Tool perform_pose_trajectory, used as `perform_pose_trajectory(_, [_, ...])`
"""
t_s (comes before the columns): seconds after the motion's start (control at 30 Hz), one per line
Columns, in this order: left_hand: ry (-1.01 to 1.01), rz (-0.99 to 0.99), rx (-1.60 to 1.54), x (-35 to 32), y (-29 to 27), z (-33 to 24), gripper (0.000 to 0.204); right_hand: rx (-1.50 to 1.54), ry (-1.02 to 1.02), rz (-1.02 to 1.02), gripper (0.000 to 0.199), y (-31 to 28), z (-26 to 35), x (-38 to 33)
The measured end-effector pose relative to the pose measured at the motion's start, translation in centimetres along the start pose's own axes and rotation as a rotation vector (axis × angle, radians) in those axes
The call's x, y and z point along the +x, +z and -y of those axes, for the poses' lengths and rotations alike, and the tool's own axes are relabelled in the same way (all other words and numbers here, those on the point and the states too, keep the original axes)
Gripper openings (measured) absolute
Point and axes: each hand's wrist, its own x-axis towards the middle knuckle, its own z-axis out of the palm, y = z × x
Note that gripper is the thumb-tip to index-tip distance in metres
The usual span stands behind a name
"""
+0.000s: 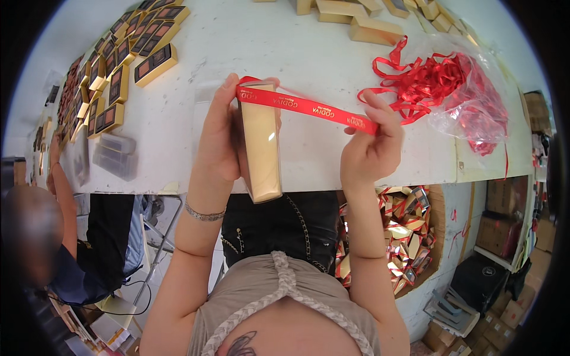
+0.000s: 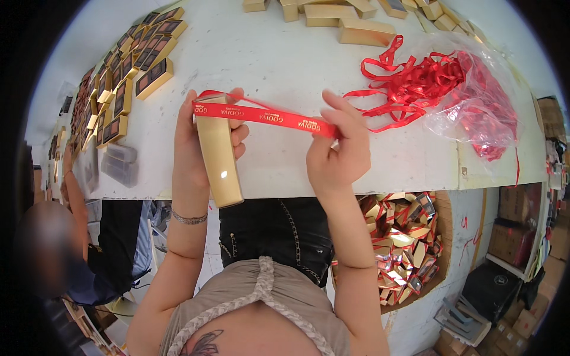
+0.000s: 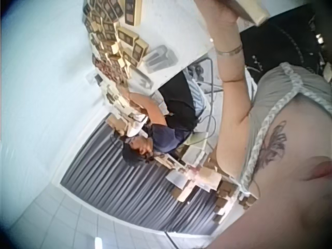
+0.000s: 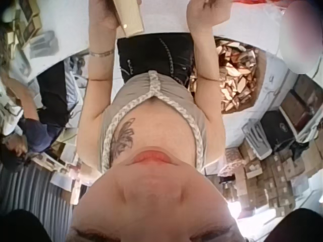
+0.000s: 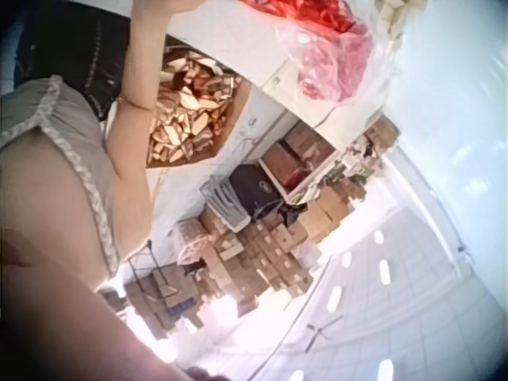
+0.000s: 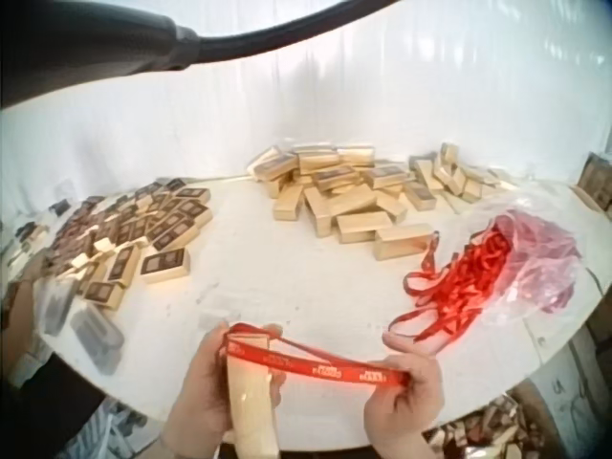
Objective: The person ties red ribbons around small rectangular boxes at a workbench. They pick up each box, wrap a red ribbon around it, and tie a knot, repeating this process for multiple items.
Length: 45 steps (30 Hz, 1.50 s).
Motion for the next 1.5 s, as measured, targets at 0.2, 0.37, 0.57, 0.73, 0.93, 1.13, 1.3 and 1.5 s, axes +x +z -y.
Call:
perform_pose_trajectory(0.2, [0.248, -0.318, 0.074, 1.0, 1.0, 0.0, 0.058, 0.251, -0.069, 0.498, 0.027, -0.8, 2.0, -0.4])
perform_pose_trajectory(0.37, [0.200, -0.308, 0.014, 0.8, -0.3, -0.8, 0.056, 0.194, 0.230, 0.871, 0.041, -1.2, 4.3, -0.5])
perform_pose_trajectory(0.57, [0.319, -0.265, 0.128, 0.2, 1.0, -0.3, 0.056, 0.056, 0.098, 0.781, 0.040, -0.7, 1.1, -1.5])
perform_pose_trajectory(0.73, [0.395, -0.346, 0.144, 0.5, 1.5, -0.4, 0.049, 0.411, 0.495, 0.716, 0.043, 0.6, 2.2, -4.1])
perform_pose_trajectory(0.93, [0.562, -0.022, 0.483, 0.1, 1.0, -0.4, 0.057, 0.782, 0.902, 0.770, 0.038, 0.2, 2.5, -3.5])
perform_pose_trajectory(1.13, [0.453, 0.003, 0.276, 0.6, 1.3, -0.9, 0.055, 1.126, 1.079, 0.830, 0.015, -1.4, 1.7, -2.1])
perform_pose_trajectory(1.3, [0.331, -0.122, 0.097, 2.2, 2.1, 0.2, 0.051, 0.835, 0.680, 0.531, 0.006, -0.1, 1.4, -3.1])
perform_pose_trajectory(1.5, [0.405, -0.060, 0.180, 1.5, 2.2, 0.0, 0.051, 0.332, 0.324, 0.558, 0.010, -1.6, 1.8, -1.3])
